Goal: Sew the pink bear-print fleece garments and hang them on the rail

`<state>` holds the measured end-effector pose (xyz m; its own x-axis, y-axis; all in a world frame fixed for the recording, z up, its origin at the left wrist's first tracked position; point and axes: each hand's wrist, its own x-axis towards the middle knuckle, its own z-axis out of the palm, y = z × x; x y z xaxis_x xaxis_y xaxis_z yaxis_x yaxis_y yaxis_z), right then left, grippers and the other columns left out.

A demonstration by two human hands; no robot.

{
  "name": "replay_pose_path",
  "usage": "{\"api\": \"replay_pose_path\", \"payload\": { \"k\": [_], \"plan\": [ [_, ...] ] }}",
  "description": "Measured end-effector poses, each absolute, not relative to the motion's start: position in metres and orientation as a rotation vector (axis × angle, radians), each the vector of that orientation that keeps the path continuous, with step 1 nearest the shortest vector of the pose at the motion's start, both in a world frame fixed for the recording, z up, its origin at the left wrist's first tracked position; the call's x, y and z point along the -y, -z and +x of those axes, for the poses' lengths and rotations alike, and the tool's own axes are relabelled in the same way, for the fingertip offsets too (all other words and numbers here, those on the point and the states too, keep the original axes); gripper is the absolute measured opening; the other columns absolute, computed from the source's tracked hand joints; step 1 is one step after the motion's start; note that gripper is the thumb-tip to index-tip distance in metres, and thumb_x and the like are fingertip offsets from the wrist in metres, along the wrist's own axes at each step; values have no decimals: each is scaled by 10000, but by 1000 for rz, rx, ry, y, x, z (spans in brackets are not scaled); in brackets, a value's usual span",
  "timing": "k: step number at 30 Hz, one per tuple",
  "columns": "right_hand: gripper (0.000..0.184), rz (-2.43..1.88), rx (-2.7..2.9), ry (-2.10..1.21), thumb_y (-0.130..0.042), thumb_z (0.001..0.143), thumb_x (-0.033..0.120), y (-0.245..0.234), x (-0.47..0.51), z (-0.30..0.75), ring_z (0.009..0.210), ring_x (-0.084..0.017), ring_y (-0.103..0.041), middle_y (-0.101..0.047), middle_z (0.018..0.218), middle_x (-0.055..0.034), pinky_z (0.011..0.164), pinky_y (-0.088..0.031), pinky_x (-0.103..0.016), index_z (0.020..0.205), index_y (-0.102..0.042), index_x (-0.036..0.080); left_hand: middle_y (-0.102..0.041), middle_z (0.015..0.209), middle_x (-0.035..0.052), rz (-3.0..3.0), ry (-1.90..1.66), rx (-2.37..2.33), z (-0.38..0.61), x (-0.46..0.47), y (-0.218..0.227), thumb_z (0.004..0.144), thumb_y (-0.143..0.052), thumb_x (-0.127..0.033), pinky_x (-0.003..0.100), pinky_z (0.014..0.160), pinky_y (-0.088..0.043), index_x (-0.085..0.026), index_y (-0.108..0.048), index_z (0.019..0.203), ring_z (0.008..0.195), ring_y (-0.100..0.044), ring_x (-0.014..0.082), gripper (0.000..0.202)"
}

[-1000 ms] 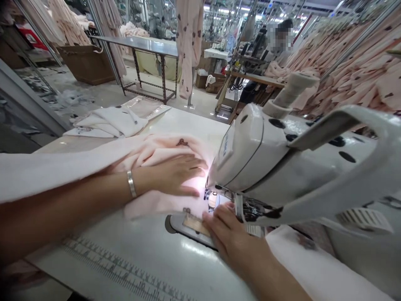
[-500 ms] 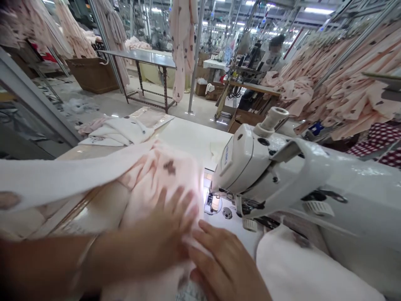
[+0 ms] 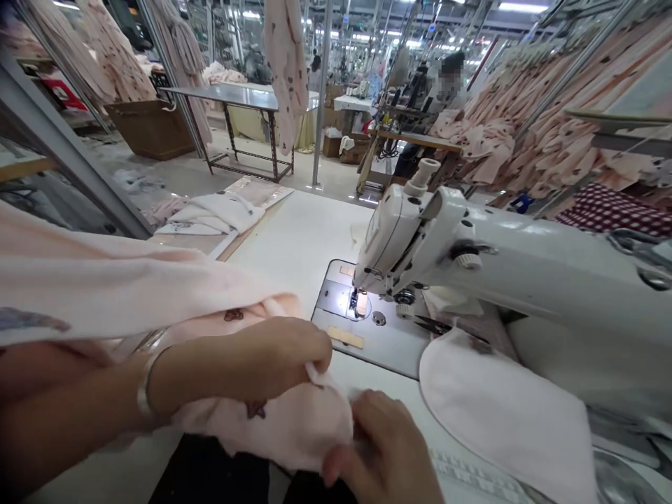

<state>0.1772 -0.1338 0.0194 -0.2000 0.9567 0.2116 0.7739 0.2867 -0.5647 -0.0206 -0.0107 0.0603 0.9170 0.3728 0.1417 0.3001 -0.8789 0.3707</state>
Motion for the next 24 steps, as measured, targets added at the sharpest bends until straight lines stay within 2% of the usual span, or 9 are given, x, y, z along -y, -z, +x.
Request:
{"api": "replay_pose_path", "payload": {
  "k": [2,5,8,9,11,13,19,22,24],
  "plan": [
    [439,-1520,1992,-611,-519,852,563,-21,133,166,527,-121,-507,-509,577,15,444,-434,-204,593,-475,211,-596,819,-33,2730,-367,-440,-26,21,-74,783,-591,-55,219,628,-406,-190,-496,883,741,-551,113,193],
    [316,-1459,1942,-796,-552,875,401,-25,137,156,555,-111,-534,-540,608,17,488,-440,-182,627,-539,206,-600,763,3,2854,-292,-583,-36,24,-94,793,-683,-236,282,664,-400,-171,-542,845,748,-553,170,165],
    [140,-1433,1861,-1105,-522,876,349,-27,146,154,641,-139,-610,-629,735,8,563,-497,-192,889,-612,242,-590,725,-4,2710,-161,-583,-47,23,-109,808,-666,-398,269,676,-407,-172,-547,697,741,-561,159,278],
    [238,-1385,1821,-1215,-511,872,363,-26,150,154,709,-163,-642,-659,824,-5,616,-527,-220,1079,-573,263,-589,724,-21,2611,-128,-550,-50,25,-112,838,-633,-389,239,652,-404,-176,-545,694,725,-562,132,271],
    [578,-1262,1796,-1316,-518,854,398,-23,157,154,856,-212,-670,-672,994,-43,695,-557,-286,1382,-311,284,-598,740,-53,2448,-99,-505,-53,31,-116,886,-580,-316,193,613,-393,-189,-556,761,700,-561,85,180],
    [765,-1232,1894,-1193,-554,830,399,-19,162,155,969,-246,-656,-657,1082,-77,711,-565,-315,1460,-138,273,-601,761,-55,2420,-142,-535,-52,39,-115,894,-567,-254,189,620,-392,-188,-567,806,705,-557,78,110],
    [799,-1291,2085,-875,-543,853,340,-19,165,160,1146,-273,-570,-597,1211,-109,731,-568,-309,1486,-64,251,-541,746,10,2818,-711,-687,-37,61,-78,855,-538,-134,299,596,-355,-169,-602,811,655,-460,151,85],
    [678,-1288,2116,-757,-522,877,392,-26,163,164,980,-257,-647,-644,1090,-89,636,-567,-261,1458,-204,247,-559,805,32,2745,-911,-713,-34,70,-61,879,-465,-117,325,702,-394,-156,-567,819,741,-487,165,125],
    [571,-1337,1968,-550,-564,858,424,-29,159,162,849,-229,-653,-644,999,-74,607,-555,-248,1370,-368,264,-544,778,29,2676,-899,-700,-39,74,-63,906,-407,-133,292,668,-401,-145,-533,800,708,-485,143,165]
  ]
}}
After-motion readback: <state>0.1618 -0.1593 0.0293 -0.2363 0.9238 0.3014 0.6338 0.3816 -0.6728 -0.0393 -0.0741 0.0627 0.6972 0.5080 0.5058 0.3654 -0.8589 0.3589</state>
